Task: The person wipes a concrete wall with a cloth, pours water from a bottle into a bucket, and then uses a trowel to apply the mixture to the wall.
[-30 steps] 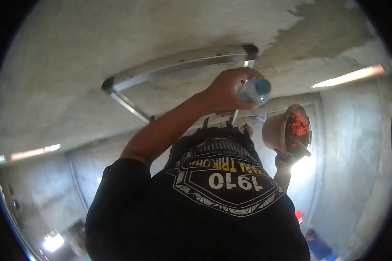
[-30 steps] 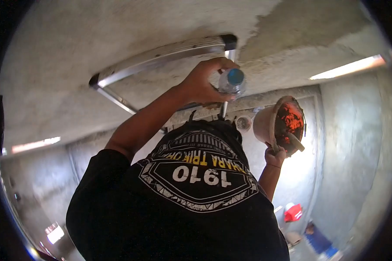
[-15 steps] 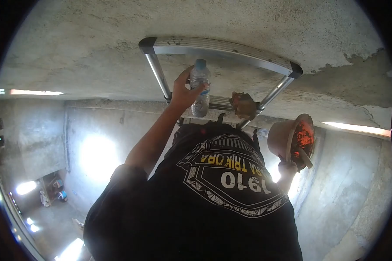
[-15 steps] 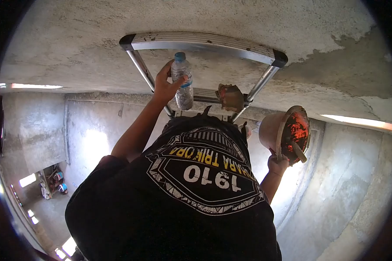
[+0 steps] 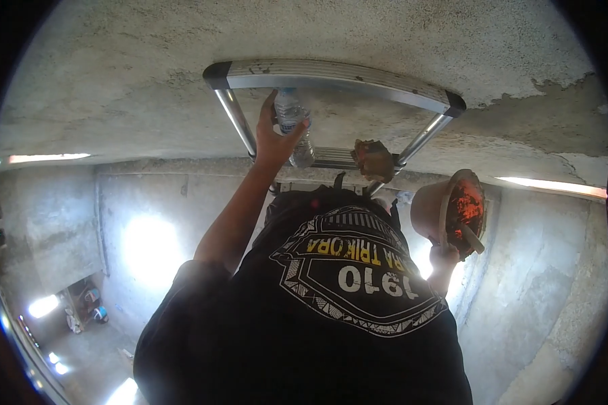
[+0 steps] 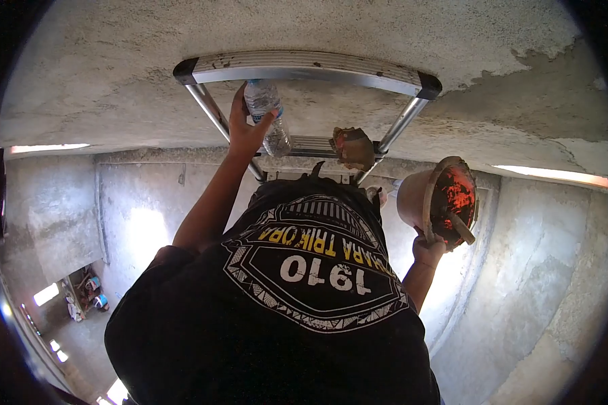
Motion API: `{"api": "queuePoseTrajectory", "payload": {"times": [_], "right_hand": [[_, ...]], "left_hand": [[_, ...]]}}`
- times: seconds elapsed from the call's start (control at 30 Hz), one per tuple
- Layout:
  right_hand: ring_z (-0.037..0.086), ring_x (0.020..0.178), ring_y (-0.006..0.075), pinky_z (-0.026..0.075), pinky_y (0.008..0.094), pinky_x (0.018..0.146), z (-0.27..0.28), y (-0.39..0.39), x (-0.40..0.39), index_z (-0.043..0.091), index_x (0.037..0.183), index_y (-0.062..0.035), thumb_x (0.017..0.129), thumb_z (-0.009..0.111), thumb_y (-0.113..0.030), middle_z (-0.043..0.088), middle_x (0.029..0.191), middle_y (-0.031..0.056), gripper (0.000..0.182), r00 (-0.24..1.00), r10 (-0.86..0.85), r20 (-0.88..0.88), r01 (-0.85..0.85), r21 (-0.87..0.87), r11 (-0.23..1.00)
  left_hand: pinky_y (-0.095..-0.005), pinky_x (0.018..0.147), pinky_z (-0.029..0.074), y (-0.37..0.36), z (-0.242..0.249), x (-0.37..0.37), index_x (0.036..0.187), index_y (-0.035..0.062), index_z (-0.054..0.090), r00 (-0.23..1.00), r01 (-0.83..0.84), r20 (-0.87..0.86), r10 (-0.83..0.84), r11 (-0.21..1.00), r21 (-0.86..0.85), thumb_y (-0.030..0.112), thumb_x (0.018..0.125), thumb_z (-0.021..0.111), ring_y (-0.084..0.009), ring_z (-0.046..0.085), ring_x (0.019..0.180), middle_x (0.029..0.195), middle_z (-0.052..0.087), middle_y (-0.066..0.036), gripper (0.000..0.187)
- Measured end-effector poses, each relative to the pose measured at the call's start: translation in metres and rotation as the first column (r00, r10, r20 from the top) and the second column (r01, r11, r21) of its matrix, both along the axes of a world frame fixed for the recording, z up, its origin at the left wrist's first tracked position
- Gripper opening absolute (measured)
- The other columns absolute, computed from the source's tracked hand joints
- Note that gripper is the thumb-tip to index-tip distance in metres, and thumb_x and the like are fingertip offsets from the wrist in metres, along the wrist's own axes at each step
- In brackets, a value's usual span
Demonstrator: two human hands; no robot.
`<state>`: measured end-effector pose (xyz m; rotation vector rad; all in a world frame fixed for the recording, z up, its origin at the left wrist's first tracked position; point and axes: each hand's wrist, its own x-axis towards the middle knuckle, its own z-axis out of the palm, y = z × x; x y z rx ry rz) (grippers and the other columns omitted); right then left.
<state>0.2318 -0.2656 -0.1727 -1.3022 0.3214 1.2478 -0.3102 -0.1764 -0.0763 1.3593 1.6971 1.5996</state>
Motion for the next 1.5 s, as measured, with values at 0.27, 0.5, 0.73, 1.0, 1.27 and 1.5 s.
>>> {"api": "queuePoseTrajectory", "payload": {"times": [0.27,0.5,0.73,1.0,1.27,1.5], "right_hand": [[0.063,0.094,0.0346,0.057,0.0299,0.066,-0.040,-0.018,0.020,0.051,0.113,0.0070,0.085,0.038,-0.014,0.060,0.109,0.0213,0.038,0.876,0.249,0.414,-0.264,-0.022,0.964],[0.063,0.094,0.0343,0.057,0.0307,0.066,-0.067,-0.014,0.057,0.051,0.114,0.0029,0.084,0.040,-0.013,0.061,0.108,0.0189,0.036,0.479,0.474,0.739,-0.548,-0.170,0.819],[0.063,0.094,0.0341,0.057,0.0314,0.066,-0.089,-0.041,0.059,0.051,0.114,-0.0011,0.083,0.042,-0.012,0.061,0.108,0.0165,0.034,-0.075,0.526,0.847,-0.690,-0.425,0.586],[0.064,0.094,0.0371,0.054,0.0274,0.060,-0.081,-0.046,0.051,0.049,0.120,-0.0007,0.084,0.042,-0.014,0.061,0.110,0.0172,0.039,-0.060,0.526,0.848,-0.662,-0.428,0.615],[0.065,0.090,0.0341,0.048,0.0234,0.053,-0.067,-0.046,0.060,0.052,0.114,-0.0007,0.086,0.041,-0.014,0.063,0.106,0.0151,0.033,0.915,0.328,0.236,-0.347,0.041,0.937],[0.065,0.091,0.0313,0.055,0.0290,0.061,-0.086,-0.050,0.063,0.051,0.110,0.0050,0.085,0.040,-0.012,0.062,0.105,0.0185,0.032,0.185,0.549,0.815,-0.669,-0.305,0.678]], "left_hand": [[-0.0394,0.090,0.047,-0.005,-0.007,0.002,0.144,0.0012,0.024,0.996,0.006,-0.083,-0.011,0.998,-0.057,0.015,0.067,0.082,-0.0291,0.058,0.109,0.119,0.055,-0.023,0.098],[-0.0390,0.089,0.048,-0.003,-0.010,0.009,0.144,0.0017,0.025,0.996,0.042,-0.082,-0.044,0.999,-0.022,0.014,0.065,0.083,-0.0296,0.057,0.111,0.123,0.054,-0.023,0.099],[-0.0403,0.088,0.048,-0.003,-0.002,0.013,0.139,0.0016,0.034,0.994,0.085,-0.056,-0.097,0.979,-0.187,0.016,0.063,0.084,-0.0264,0.059,0.110,0.122,0.058,-0.016,0.092],[-0.0405,0.083,0.052,0.038,-0.036,0.040,0.124,0.0020,0.049,0.971,-0.046,-0.239,0.000,0.981,-0.189,0.026,0.063,0.086,-0.0277,0.066,0.098,0.107,0.066,-0.017,0.075],[-0.0420,0.077,0.053,0.025,-0.001,0.045,0.110,0.0048,0.059,0.991,-0.027,-0.131,-0.014,0.951,-0.308,0.030,0.062,0.083,-0.0329,0.068,0.083,0.090,0.069,-0.015,0.059],[-0.0375,0.077,0.054,-0.002,-0.015,0.013,0.108,0.0010,0.058,0.983,0.012,-0.160,-0.084,0.916,-0.401,0.030,0.063,0.085,-0.0263,0.069,0.085,0.092,0.070,-0.015,0.060]]}}
